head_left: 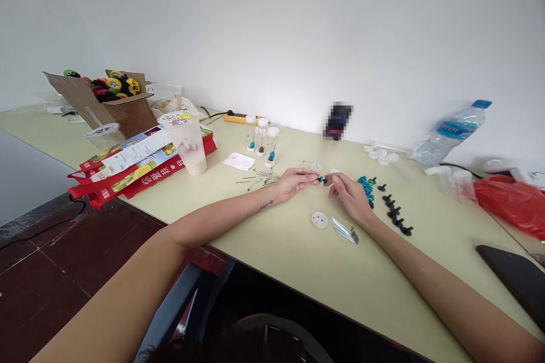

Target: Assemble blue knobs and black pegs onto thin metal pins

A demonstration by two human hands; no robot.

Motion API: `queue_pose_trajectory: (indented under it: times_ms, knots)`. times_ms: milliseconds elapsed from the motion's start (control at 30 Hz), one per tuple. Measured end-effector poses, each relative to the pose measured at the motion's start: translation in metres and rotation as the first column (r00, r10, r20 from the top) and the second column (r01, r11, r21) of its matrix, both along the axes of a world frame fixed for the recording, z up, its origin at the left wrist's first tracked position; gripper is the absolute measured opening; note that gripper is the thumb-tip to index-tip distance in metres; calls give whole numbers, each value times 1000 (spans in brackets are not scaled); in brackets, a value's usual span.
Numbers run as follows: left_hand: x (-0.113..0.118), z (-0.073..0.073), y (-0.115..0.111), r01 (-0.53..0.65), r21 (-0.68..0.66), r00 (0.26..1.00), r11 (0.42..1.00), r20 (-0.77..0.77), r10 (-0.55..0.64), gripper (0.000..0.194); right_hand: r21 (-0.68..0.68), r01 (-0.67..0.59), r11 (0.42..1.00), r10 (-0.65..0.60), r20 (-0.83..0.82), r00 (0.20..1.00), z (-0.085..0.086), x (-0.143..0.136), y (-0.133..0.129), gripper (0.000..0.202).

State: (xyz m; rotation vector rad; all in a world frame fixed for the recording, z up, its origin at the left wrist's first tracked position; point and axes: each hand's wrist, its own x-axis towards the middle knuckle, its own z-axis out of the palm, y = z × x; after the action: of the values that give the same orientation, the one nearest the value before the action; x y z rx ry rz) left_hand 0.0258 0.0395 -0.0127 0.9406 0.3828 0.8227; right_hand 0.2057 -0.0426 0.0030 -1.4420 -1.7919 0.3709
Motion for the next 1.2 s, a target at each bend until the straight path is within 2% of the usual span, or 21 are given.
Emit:
queue_pose_trajectory:
  times_ms: [1200]
  knots:
    - [0,7,-5,-29,-47,999,998,-22,28,10,59,13,998,-12,-16,1000,-5,3,2,45]
